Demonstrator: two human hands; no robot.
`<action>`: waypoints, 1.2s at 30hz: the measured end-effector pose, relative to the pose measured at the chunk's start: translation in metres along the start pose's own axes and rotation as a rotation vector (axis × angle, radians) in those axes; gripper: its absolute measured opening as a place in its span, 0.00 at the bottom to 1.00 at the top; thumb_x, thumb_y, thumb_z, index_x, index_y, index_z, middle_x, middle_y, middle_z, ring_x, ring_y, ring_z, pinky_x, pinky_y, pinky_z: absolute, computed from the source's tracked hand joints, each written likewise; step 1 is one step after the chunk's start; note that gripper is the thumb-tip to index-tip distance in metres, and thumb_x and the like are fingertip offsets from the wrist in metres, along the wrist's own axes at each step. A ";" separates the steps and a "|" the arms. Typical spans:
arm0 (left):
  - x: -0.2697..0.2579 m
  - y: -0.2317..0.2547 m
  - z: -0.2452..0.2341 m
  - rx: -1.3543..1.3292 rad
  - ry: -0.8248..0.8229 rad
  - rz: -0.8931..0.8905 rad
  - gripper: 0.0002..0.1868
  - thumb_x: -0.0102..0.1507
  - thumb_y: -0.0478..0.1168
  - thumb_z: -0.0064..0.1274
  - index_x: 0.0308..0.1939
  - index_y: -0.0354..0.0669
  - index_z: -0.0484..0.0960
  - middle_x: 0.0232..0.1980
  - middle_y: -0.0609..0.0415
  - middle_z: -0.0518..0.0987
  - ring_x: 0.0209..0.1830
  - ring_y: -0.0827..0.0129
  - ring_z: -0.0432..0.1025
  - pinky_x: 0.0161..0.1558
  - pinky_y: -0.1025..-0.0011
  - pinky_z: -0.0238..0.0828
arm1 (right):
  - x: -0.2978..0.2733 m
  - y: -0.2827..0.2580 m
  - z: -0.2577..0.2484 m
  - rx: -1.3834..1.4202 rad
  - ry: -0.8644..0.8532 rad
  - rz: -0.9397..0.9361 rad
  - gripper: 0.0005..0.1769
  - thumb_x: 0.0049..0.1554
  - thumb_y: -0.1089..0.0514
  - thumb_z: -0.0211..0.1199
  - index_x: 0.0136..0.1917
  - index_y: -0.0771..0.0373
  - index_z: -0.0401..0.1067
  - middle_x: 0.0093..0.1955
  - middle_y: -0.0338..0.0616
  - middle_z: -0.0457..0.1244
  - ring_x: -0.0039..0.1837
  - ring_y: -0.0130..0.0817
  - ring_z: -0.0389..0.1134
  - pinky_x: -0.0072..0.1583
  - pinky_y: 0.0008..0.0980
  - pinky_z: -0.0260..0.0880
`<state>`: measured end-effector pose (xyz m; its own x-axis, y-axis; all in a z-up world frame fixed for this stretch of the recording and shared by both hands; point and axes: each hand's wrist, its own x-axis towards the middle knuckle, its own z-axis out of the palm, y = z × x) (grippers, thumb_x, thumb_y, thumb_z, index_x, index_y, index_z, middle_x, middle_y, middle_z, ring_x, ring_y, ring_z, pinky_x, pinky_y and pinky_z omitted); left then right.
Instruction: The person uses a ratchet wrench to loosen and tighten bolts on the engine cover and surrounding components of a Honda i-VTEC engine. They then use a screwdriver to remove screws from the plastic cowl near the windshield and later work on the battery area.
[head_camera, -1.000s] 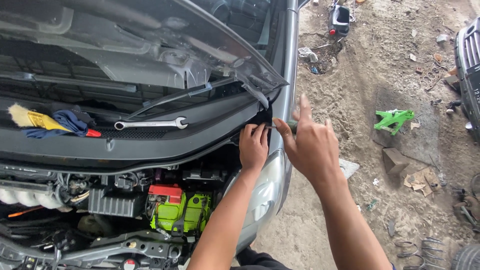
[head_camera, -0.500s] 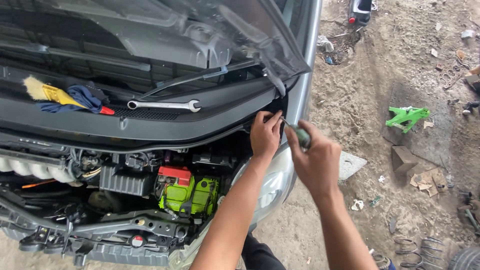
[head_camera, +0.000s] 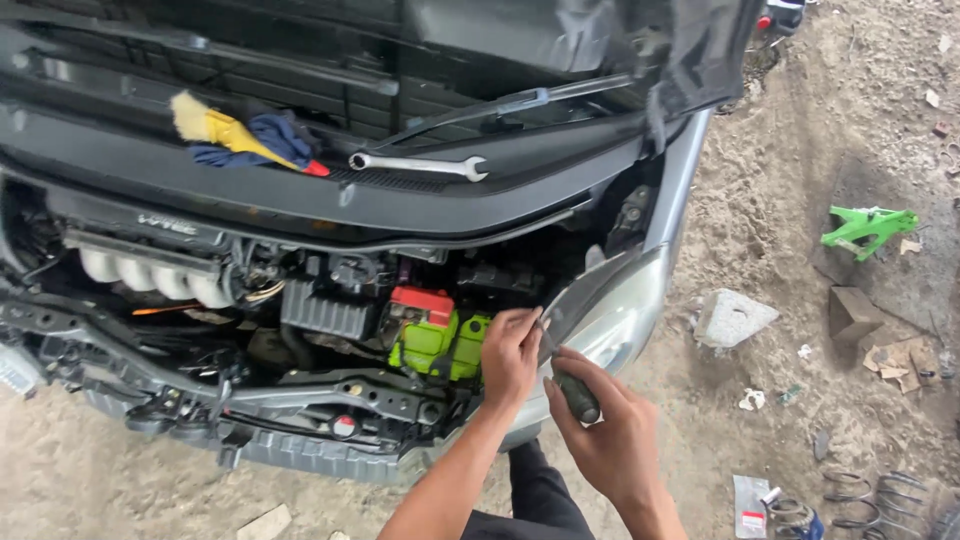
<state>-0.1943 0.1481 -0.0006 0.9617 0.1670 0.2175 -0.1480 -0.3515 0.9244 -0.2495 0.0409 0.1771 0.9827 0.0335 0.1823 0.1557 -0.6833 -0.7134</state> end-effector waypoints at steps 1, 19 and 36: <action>-0.015 -0.008 -0.013 0.004 0.000 -0.005 0.15 0.67 0.35 0.51 0.56 0.41 0.85 0.51 0.52 0.80 0.47 0.62 0.76 0.50 0.66 0.74 | -0.008 -0.004 0.009 0.003 -0.005 0.002 0.13 0.55 0.55 0.68 0.54 0.55 0.79 0.61 0.37 0.72 0.59 0.29 0.76 0.55 0.31 0.77; -0.099 -0.134 -0.154 0.289 -0.055 -0.214 0.15 0.61 0.36 0.61 0.52 0.43 0.86 0.48 0.47 0.83 0.48 0.55 0.78 0.51 0.59 0.75 | -0.090 -0.054 0.144 0.060 -0.416 0.389 0.21 0.56 0.56 0.60 0.63 0.55 0.75 0.68 0.38 0.67 0.67 0.39 0.69 0.63 0.40 0.71; -0.133 -0.190 -0.133 0.590 0.090 -0.291 0.11 0.61 0.46 0.64 0.48 0.57 0.89 0.48 0.61 0.86 0.55 0.62 0.75 0.53 0.56 0.61 | -0.083 0.007 0.178 0.093 -0.569 0.244 0.22 0.59 0.56 0.59 0.66 0.59 0.71 0.68 0.47 0.65 0.68 0.47 0.67 0.64 0.46 0.71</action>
<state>-0.3249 0.3154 -0.1630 0.9165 0.3985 0.0341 0.2903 -0.7215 0.6286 -0.3117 0.1629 0.0370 0.8867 0.2852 -0.3638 -0.0968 -0.6549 -0.7495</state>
